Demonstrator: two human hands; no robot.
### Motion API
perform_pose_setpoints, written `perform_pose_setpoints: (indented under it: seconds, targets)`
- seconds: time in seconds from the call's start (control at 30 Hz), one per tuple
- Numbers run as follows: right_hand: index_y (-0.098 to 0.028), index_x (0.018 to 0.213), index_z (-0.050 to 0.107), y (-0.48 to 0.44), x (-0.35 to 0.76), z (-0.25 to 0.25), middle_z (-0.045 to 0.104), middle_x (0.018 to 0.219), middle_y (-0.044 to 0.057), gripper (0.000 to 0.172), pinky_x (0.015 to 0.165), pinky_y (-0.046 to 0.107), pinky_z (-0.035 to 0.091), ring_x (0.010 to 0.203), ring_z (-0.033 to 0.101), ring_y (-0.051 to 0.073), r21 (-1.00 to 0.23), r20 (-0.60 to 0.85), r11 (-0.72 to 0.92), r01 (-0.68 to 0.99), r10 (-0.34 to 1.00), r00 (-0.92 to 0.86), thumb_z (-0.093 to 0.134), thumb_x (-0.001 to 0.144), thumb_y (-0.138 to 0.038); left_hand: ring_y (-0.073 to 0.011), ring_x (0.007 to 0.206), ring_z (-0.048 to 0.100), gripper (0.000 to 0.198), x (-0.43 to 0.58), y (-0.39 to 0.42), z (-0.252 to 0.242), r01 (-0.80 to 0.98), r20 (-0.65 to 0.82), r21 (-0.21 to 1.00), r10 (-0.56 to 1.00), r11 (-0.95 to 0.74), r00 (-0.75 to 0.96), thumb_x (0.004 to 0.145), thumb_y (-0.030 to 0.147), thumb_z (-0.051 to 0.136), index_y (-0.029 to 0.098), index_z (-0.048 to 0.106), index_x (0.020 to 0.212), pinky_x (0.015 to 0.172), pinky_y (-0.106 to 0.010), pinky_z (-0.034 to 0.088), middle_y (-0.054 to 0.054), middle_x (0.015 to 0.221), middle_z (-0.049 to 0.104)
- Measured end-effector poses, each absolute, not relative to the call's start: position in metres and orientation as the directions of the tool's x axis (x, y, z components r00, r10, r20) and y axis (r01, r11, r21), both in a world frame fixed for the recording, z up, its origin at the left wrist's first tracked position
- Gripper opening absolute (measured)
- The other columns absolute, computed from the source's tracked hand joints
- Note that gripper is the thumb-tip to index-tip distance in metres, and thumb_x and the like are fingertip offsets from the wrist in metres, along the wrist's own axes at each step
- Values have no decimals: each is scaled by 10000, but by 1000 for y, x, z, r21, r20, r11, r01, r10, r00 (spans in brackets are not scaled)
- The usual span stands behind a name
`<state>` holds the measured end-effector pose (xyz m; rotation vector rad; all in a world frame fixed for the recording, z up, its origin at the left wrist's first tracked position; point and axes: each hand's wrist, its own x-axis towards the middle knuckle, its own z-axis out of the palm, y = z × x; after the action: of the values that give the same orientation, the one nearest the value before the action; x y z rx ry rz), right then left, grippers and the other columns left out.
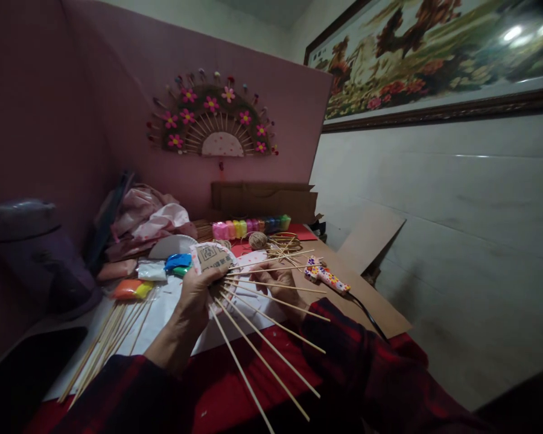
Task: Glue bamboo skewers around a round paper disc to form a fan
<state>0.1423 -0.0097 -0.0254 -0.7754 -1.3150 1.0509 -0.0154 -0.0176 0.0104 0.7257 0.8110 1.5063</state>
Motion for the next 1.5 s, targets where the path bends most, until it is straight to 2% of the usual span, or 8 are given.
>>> perform_pose_setpoints:
  seconds: [0.3,0.5,0.7,0.9,1.03,1.23,1.37,1.5]
  targets:
    - [-199,660,644,-6,144,-25,558,549,-10,266,433,233,314,460,428,97,-902,414,399,-163,907,-75,707,696,-455,-139,502,607,332,-16,-18,15,-544,-39,839,995,-18,-92,502,49,728,103,628,815,436,-207,508,-31,652,660]
    - [-214,651,661,-6,145,-25,585,576,-3,236,459,250,328,469,437,98,-897,438,429,-112,895,-83,681,739,-432,-139,496,611,348,-15,-16,12,-562,-30,827,996,-26,-89,518,21,695,118,638,847,434,-208,522,-26,650,658]
    - [-194,663,654,-7,145,-28,577,558,-12,262,427,215,324,458,436,82,-893,426,404,-200,901,-82,725,685,-445,-129,522,609,364,-15,-18,12,-547,-11,836,996,-41,-92,492,56,736,110,617,831,470,-209,523,-22,659,660]
    - [-186,869,646,-5,146,-31,607,623,-15,273,362,187,246,416,432,59,-863,424,374,-339,902,-84,726,701,-385,-140,560,625,391,-13,-20,12,-573,-16,819,998,-20,-57,489,76,738,107,612,858,520,-227,533,-32,682,674]
    - [-201,923,638,-5,147,-29,587,611,-33,230,355,177,246,414,413,50,-835,440,370,-407,893,-90,711,723,-290,-132,530,609,356,-12,-19,11,-563,-39,826,998,4,-50,498,72,728,98,612,834,490,-222,522,-30,654,666]
    - [-189,845,680,-3,144,-27,595,588,-33,207,338,167,242,390,377,38,-830,430,350,-435,897,-100,741,653,-240,-130,495,595,368,-12,-16,1,-530,-39,847,999,41,17,535,118,731,105,611,882,467,-241,525,-25,654,665]
    - [-165,724,682,-1,142,-29,579,530,-22,157,321,177,208,353,356,38,-819,445,372,-437,892,-75,740,670,-300,-124,493,589,356,-11,-17,-1,-533,-27,846,1000,30,14,523,118,737,109,611,855,459,-227,517,-14,634,652]
    - [-159,747,679,-2,142,-29,563,525,-20,150,342,185,225,378,378,49,-828,446,370,-421,890,-94,732,696,-290,-118,522,596,324,-9,-22,4,-580,-16,815,1000,6,-12,516,104,726,102,623,823,465,-206,510,-20,659,659]
